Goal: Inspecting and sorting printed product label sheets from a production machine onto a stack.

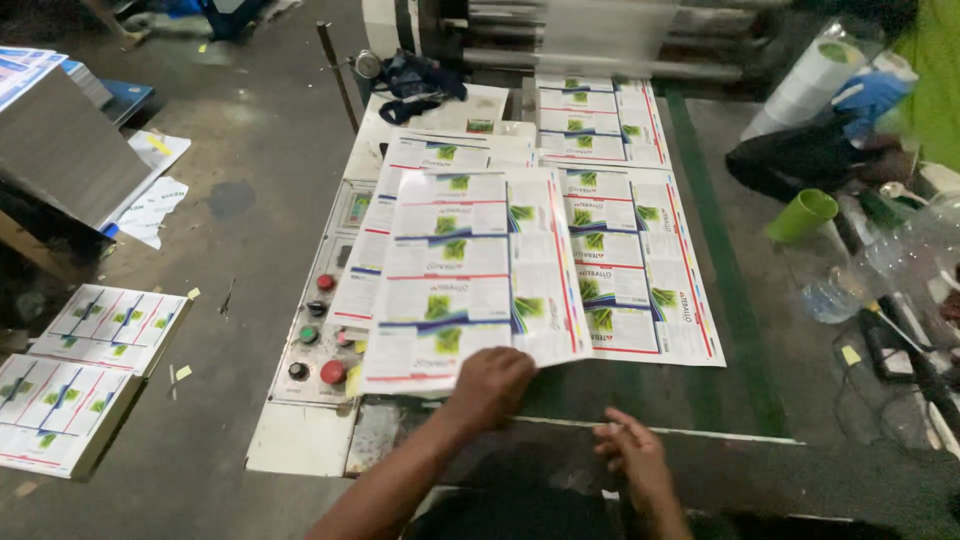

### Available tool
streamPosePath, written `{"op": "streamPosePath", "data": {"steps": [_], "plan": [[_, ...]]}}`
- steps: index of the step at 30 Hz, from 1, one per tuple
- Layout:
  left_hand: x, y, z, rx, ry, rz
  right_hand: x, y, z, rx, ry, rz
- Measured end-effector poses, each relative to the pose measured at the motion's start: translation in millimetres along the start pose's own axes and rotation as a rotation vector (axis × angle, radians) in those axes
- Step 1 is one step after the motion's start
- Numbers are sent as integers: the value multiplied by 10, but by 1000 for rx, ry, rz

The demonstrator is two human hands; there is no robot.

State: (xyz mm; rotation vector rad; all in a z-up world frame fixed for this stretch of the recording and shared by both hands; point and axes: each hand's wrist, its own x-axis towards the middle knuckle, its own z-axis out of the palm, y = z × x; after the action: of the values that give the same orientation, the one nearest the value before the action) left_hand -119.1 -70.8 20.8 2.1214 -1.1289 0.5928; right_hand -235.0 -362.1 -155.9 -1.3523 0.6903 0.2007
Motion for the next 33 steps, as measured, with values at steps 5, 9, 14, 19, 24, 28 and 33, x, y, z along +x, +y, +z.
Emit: {"op": "streamPosePath", "data": {"steps": [5,9,14,19,24,28,33], "plan": [[-173,318,284,-127,-273,-48,203,335,382,205,-337,-73],[-471,249,402,-155,-414,24,-235,50,576,368,-206,-29],[-416,-111,8,-158,-386,-41,-324,29,245,321,92,-100],[-570,-1014,49,16,-232,-201,-115,525,-719,320,260,-204],[-396,-1323,-353,218,-269,-266,-320,704,-1523,233,384,-85],[-553,-1470,-337,315,-693,-426,-249,1255,-2283,232,329,72],[-688,-1722,-236,496,-586,-183,-1054,918,-1542,230,552,-173]]}}
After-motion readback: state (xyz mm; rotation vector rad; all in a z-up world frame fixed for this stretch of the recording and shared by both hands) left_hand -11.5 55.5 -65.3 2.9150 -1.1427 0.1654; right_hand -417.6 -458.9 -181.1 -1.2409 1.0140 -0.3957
